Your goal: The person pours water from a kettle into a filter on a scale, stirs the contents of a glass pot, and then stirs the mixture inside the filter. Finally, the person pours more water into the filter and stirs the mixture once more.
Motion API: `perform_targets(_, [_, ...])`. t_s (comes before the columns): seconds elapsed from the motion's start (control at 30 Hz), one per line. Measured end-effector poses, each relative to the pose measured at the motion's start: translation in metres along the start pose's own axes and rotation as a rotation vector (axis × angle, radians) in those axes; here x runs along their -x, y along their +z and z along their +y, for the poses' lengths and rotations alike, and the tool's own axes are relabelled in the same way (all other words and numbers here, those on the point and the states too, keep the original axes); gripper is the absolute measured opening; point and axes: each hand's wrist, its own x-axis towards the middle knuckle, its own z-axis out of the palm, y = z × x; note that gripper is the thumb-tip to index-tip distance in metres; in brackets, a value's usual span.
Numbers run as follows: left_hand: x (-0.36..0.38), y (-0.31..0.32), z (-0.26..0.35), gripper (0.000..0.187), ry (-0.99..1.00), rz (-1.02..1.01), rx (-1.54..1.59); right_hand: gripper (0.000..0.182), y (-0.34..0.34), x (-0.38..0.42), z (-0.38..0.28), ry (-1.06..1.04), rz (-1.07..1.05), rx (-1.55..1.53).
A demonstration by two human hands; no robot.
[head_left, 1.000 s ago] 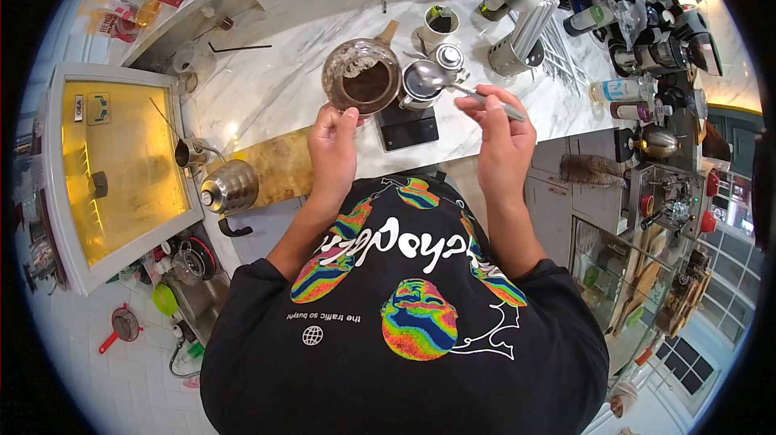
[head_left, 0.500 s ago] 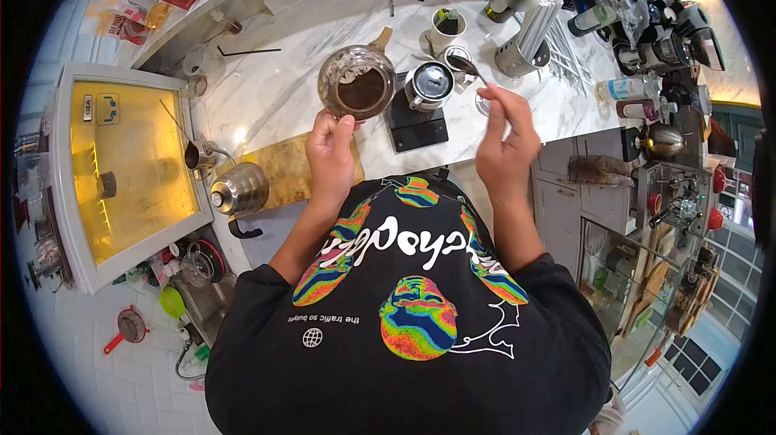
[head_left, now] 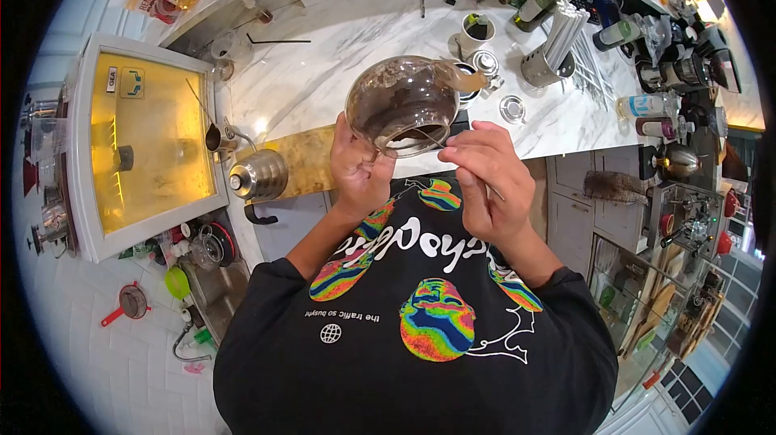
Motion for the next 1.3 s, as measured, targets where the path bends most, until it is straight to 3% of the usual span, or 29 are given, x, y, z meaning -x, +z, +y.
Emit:
perform_targets(0.37, [0.018, -0.001, -0.003, 0.017, -0.004, 0.031, 0.126, 0.032, -0.002, 0.010, 0.000, -0.073, -0.051, -0.004])
perform_targets(0.5, [0.019, -0.010, 0.000, 0.016, 0.010, -0.053, 0.001, 0.033, -0.002, 0.013, 0.000, -0.088, -0.069, -0.004])
perform_targets(1.3, [0.014, -0.007, 0.004, 0.015, 0.045, 0.008, 0.009, 0.029, -0.003, 0.014, 0.002, -0.082, -0.052, -0.015])
